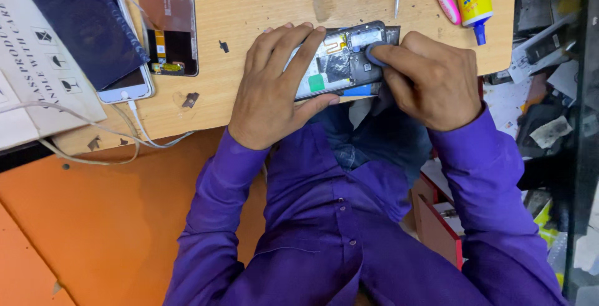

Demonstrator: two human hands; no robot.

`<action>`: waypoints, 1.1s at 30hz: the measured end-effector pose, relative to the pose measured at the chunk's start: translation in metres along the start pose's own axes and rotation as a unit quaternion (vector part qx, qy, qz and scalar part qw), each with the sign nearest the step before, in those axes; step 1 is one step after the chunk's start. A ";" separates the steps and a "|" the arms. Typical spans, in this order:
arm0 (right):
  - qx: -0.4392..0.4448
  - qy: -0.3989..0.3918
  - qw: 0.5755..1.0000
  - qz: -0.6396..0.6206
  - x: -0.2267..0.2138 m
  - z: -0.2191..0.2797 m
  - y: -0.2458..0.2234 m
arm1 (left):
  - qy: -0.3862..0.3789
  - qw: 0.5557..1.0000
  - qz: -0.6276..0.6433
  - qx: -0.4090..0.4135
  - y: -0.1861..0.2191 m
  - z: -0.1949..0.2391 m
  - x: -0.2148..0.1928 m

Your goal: The person cleans the interior of a disassembled smartphone using a cloth and tweezers. They wipe the battery area and internal components, then clean the removed back cover. The person handles the phone, cloth, and tweezers throughout the process.

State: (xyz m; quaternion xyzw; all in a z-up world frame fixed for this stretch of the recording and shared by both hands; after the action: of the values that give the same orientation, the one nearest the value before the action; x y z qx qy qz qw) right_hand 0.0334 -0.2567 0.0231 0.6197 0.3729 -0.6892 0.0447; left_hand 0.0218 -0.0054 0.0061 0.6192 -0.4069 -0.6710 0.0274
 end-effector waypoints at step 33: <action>-0.061 -0.011 0.998 -0.007 -0.013 -0.007 0.019 | -0.012 1.000 -0.008 -0.007 -0.001 -0.001 0.000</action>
State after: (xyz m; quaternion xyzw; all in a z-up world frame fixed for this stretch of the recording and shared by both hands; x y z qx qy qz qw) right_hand 0.0526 -0.2716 0.0261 0.6053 0.4181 -0.6724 0.0819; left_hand 0.0231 -0.0052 0.0059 0.6144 -0.3979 -0.6810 0.0216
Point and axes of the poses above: each hand's wrist, its own z-axis away from the middle knuckle, its own x-axis out of the palm, y = z × x, the point moved 2 cm from there along -z, towards the middle knuckle, and after that the axes turned 8 degrees about -y, right-handed, at the moved point
